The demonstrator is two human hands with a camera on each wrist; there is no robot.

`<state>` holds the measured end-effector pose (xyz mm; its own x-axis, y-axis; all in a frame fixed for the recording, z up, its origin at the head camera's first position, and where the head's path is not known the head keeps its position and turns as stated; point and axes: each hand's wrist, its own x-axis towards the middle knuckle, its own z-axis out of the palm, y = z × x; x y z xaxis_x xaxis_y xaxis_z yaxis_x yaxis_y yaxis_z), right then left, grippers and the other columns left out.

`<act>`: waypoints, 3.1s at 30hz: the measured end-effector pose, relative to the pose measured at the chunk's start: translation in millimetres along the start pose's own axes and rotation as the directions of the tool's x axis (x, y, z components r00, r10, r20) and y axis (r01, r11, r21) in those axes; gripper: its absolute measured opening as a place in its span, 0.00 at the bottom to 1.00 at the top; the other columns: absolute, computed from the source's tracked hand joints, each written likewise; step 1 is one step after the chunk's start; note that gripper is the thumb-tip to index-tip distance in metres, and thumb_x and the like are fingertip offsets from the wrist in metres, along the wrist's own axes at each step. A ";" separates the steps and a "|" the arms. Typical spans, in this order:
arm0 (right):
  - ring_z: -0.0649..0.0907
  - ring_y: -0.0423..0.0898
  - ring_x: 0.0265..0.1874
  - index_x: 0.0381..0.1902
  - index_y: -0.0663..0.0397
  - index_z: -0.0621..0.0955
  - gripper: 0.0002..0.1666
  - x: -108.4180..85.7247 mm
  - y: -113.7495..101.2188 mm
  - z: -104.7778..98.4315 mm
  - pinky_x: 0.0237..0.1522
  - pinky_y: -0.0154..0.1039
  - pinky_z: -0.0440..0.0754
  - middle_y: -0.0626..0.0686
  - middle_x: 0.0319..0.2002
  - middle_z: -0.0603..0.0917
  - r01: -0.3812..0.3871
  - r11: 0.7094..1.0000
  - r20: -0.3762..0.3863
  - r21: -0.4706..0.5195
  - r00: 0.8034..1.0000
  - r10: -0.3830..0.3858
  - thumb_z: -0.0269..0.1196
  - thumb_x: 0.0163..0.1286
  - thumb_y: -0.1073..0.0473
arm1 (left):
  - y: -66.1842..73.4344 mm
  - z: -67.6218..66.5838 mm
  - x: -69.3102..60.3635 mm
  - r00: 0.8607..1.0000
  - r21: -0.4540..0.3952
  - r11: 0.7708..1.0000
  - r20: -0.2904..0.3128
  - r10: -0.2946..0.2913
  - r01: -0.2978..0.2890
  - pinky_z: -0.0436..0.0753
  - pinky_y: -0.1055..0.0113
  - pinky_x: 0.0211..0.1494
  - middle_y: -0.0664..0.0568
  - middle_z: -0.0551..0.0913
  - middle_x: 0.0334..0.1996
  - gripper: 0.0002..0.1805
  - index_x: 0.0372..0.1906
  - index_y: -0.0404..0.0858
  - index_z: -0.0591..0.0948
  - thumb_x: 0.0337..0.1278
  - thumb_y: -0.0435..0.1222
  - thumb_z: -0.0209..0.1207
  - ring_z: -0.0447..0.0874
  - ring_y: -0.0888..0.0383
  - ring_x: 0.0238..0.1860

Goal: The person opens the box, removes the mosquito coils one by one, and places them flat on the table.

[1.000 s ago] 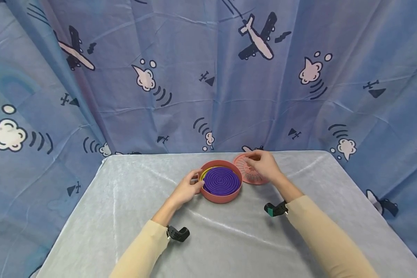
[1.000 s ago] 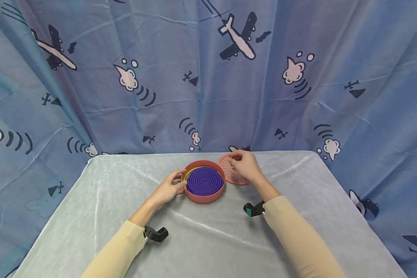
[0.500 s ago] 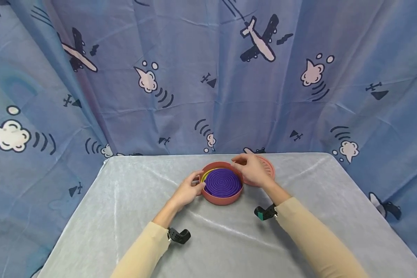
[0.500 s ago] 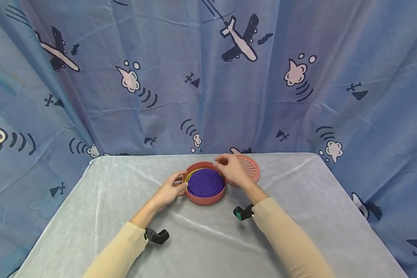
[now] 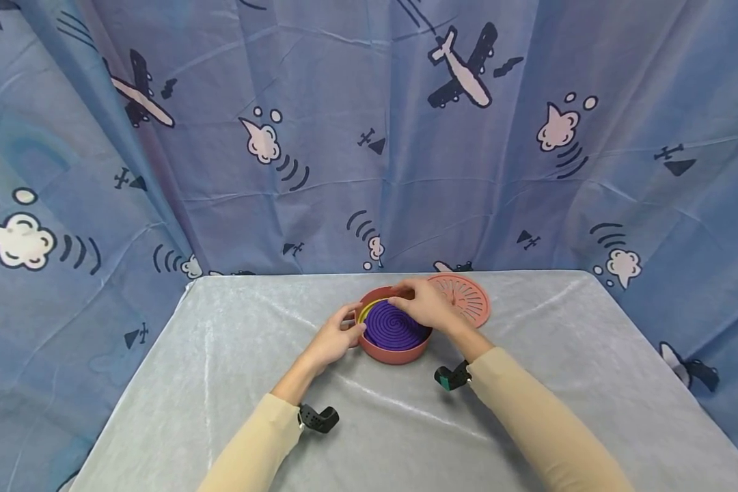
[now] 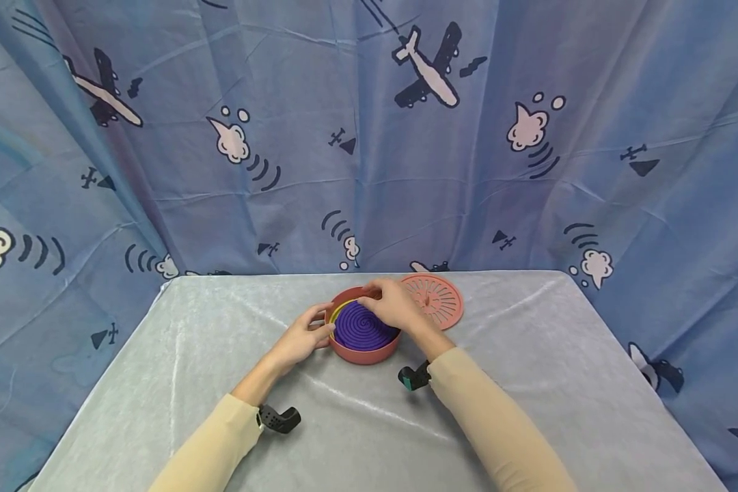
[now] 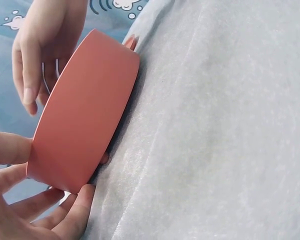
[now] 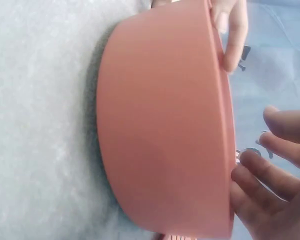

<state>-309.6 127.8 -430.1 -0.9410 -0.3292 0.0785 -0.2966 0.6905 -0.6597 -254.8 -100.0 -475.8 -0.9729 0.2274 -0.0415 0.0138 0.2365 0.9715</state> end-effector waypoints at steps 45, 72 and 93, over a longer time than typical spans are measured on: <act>0.81 0.56 0.52 0.55 0.55 0.84 0.20 5.9 1.8 -4.7 0.56 0.55 0.81 0.58 0.51 0.81 0.065 0.998 0.053 -0.023 0.997 -0.063 0.72 0.67 0.57 | 4.3 2.0 -2.8 1.000 -0.029 1.000 -0.009 0.001 -0.002 0.85 0.56 0.58 0.34 0.69 0.68 0.28 0.74 0.38 0.68 0.73 0.34 0.57 0.74 0.39 0.65; 0.79 0.55 0.56 0.51 0.52 0.87 0.16 -9.3 26.4 -27.6 0.61 0.54 0.79 0.55 0.57 0.82 -0.060 0.982 0.117 0.181 0.992 0.040 0.72 0.66 0.56 | -4.0 2.6 1.2 1.000 -0.038 0.999 -0.014 -0.003 0.002 0.86 0.61 0.56 0.35 0.69 0.68 0.28 0.75 0.39 0.68 0.73 0.33 0.57 0.74 0.41 0.65; 0.80 0.56 0.56 0.54 0.64 0.84 0.19 -38.3 32.6 -63.5 0.49 0.34 0.84 0.59 0.64 0.78 -0.056 0.885 0.046 0.463 0.998 0.039 0.71 0.67 0.63 | -3.7 2.4 2.4 1.000 -0.038 0.999 -0.010 0.002 -0.002 0.86 0.58 0.56 0.34 0.68 0.69 0.28 0.74 0.39 0.68 0.73 0.33 0.57 0.73 0.40 0.66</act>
<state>-293.6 203.8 -407.2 -0.9435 -0.3310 0.0183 -0.1344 0.3312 -0.9339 -256.6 -98.1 -480.0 -0.9751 0.2187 -0.0376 0.0071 0.2001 0.9797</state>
